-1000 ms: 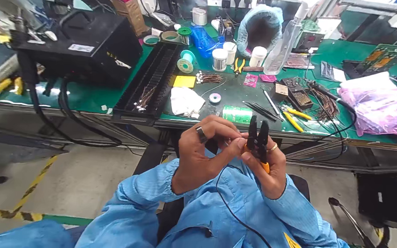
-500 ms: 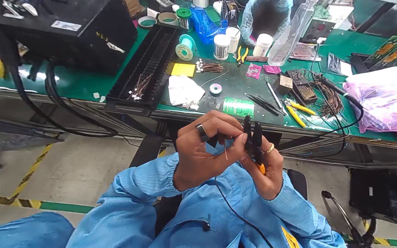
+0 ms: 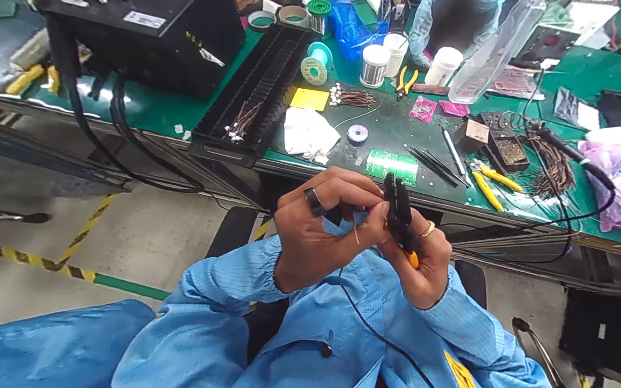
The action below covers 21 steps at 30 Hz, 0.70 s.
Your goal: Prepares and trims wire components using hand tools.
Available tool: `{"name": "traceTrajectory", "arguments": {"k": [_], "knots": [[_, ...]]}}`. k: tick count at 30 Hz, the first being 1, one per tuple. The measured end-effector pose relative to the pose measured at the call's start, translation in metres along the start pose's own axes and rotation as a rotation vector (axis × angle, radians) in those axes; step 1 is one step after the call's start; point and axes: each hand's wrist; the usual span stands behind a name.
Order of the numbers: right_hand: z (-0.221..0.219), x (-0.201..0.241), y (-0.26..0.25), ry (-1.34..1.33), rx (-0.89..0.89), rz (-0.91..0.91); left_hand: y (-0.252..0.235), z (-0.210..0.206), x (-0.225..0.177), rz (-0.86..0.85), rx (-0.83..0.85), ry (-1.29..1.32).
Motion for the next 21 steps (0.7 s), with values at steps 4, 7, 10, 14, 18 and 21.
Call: {"name": "traceTrajectory", "arguments": {"k": [4,7,10,14,18,21], "knots": [[-0.006,-0.004,-0.006,0.010,0.031,0.028,0.002,0.008,-0.004,-0.004,-0.035,-0.037],[-0.009,-0.007,-0.009,0.002,0.049,0.041,0.003,0.012,-0.007,0.003,-0.046,-0.061],[-0.009,-0.009,-0.012,0.014,0.054,0.053,0.004,0.013,-0.008,0.012,-0.049,-0.078],[-0.008,-0.013,-0.015,0.056,0.033,0.080,0.003,0.012,-0.006,0.029,-0.028,-0.073],[-0.005,-0.016,-0.017,0.096,-0.001,0.086,0.004,0.010,-0.004,0.079,0.036,-0.064],[-0.001,-0.019,-0.019,0.144,-0.025,0.087,0.001,0.010,-0.002,0.092,0.077,-0.068]]}}
Point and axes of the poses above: each hand's wrist, its own y-axis away from the middle knuckle, its own z-axis out of the back of the hand, x = y × z, and after that the axes turned 8 degrees about -z, right-handed
